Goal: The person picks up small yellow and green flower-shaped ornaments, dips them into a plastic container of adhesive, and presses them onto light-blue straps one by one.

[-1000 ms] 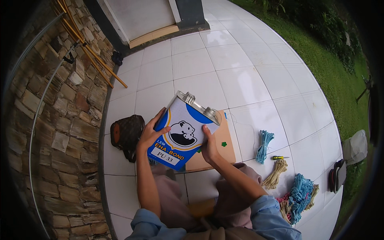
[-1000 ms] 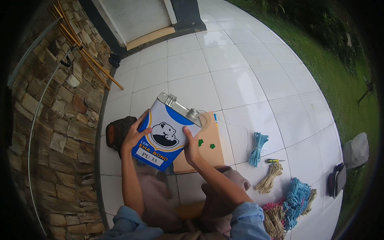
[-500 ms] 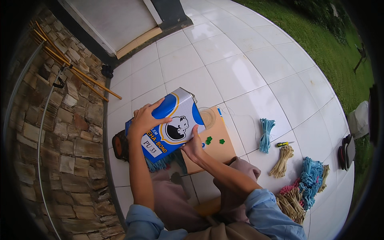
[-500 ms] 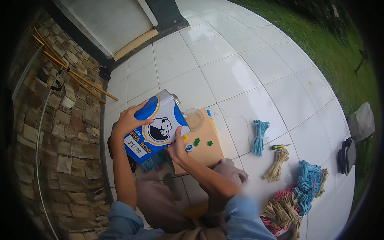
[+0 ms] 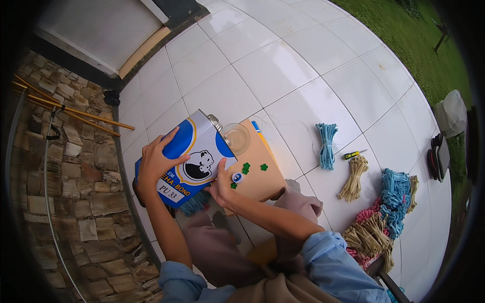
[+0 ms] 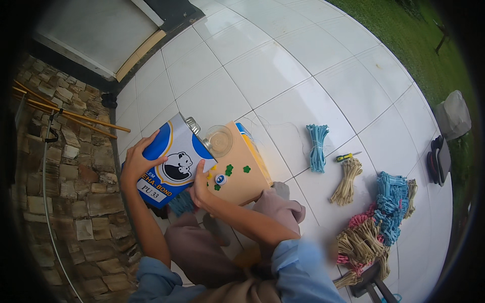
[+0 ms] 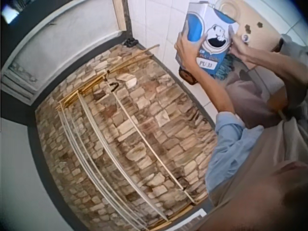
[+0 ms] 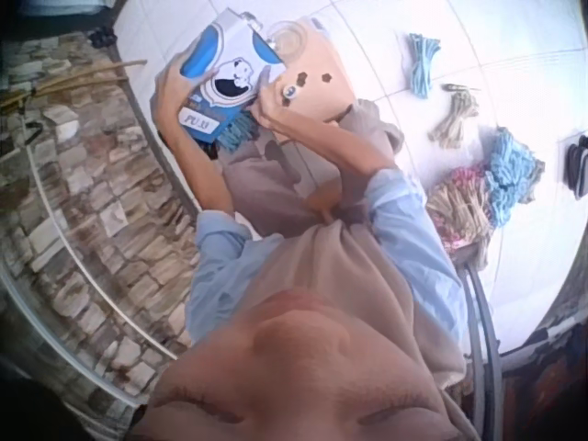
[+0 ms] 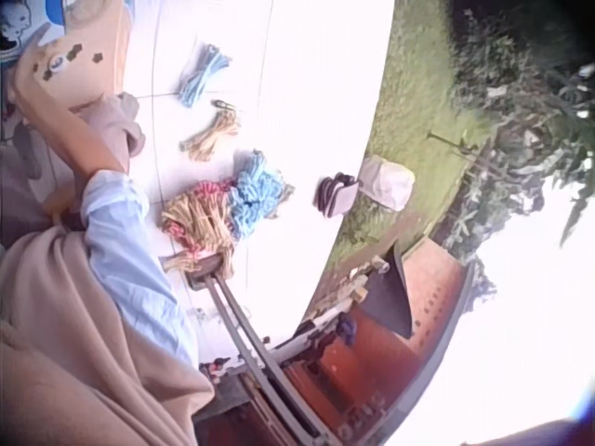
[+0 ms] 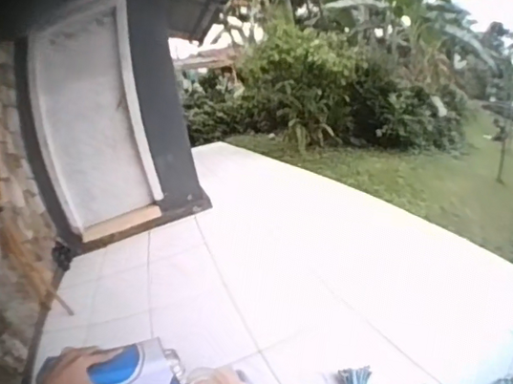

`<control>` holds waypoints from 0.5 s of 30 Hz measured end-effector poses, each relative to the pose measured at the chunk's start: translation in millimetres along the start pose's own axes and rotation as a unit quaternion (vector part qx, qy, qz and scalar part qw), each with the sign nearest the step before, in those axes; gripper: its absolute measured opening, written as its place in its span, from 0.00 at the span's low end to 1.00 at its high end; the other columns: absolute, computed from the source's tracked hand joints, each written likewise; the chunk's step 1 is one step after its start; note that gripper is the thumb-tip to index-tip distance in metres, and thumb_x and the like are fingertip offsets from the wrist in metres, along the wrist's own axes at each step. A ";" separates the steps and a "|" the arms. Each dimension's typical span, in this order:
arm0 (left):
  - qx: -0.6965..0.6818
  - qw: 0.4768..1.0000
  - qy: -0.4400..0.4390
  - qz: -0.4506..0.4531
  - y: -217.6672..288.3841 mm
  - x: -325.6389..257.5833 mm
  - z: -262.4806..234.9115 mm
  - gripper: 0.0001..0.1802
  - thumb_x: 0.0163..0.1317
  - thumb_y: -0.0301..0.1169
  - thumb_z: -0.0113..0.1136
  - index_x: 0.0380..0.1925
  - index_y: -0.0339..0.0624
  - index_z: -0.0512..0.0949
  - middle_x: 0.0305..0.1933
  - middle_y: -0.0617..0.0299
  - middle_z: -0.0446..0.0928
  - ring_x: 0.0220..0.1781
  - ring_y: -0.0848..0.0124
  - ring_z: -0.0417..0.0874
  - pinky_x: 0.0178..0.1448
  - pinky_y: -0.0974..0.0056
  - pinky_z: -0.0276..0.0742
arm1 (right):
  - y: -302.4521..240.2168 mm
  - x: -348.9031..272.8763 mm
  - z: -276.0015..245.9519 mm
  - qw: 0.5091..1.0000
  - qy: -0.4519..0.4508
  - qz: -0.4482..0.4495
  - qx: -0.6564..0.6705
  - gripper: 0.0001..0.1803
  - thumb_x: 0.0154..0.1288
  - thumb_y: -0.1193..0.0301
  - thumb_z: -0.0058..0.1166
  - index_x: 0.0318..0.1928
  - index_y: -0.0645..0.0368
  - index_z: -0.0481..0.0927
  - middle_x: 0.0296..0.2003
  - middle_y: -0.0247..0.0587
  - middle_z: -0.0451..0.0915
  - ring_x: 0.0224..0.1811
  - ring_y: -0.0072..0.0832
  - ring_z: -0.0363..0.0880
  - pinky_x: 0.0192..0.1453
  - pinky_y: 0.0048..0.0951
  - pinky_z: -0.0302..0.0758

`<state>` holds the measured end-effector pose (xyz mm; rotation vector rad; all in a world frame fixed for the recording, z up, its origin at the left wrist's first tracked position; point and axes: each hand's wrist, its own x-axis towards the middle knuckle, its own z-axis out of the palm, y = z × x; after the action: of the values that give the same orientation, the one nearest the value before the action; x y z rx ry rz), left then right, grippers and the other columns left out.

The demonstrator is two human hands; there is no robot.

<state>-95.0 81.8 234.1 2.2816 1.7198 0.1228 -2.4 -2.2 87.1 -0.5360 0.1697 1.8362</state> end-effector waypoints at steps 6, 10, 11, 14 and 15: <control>0.077 0.997 -0.013 0.027 4.4 10.7 2.6 0.44 0.32 0.52 0.69 0.56 0.58 0.68 0.38 0.52 0.76 0.39 0.58 0.79 0.53 0.58 0.67 | -4.8 -4.6 1.2 0.999 -0.022 0.031 0.007 0.45 0.59 0.35 0.20 0.66 0.54 0.42 0.65 0.45 0.48 0.68 0.40 0.45 0.66 0.59 0.42; 0.118 0.991 -0.032 0.056 10.4 21.9 -7.4 0.45 0.31 0.48 0.71 0.57 0.57 0.68 0.43 0.55 0.76 0.40 0.60 0.79 0.52 0.59 0.68 | -10.9 -5.5 9.6 1.000 -0.024 0.020 0.007 0.45 0.59 0.35 0.19 0.66 0.54 0.40 0.66 0.45 0.45 0.69 0.39 0.41 0.66 0.58 0.41; 0.119 0.990 -0.031 0.070 9.8 24.4 -8.6 0.46 0.30 0.49 0.70 0.57 0.57 0.68 0.43 0.55 0.76 0.40 0.60 0.78 0.53 0.58 0.67 | -11.8 -4.7 9.9 0.999 -0.032 0.018 0.007 0.44 0.59 0.35 0.20 0.66 0.54 0.40 0.66 0.45 0.44 0.69 0.39 0.40 0.66 0.58 0.41; 0.114 0.988 -0.023 0.103 7.9 29.8 -10.9 0.47 0.29 0.56 0.69 0.56 0.61 0.68 0.42 0.48 0.75 0.45 0.56 0.76 0.56 0.57 0.63 | -11.8 -1.7 11.2 0.999 -0.036 0.021 0.012 0.45 0.59 0.35 0.21 0.66 0.54 0.40 0.66 0.45 0.45 0.69 0.38 0.40 0.67 0.58 0.42; 0.124 0.986 -0.015 0.114 6.7 30.9 -10.1 0.47 0.29 0.55 0.69 0.57 0.62 0.68 0.43 0.48 0.74 0.46 0.56 0.76 0.57 0.57 0.62 | -10.8 -0.7 10.9 0.999 -0.032 0.016 0.018 0.45 0.59 0.35 0.21 0.66 0.54 0.40 0.66 0.45 0.45 0.69 0.38 0.40 0.67 0.58 0.42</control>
<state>-82.3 111.3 242.5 2.6403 1.5284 -0.0860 4.8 4.8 98.6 -0.4508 0.1679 1.8757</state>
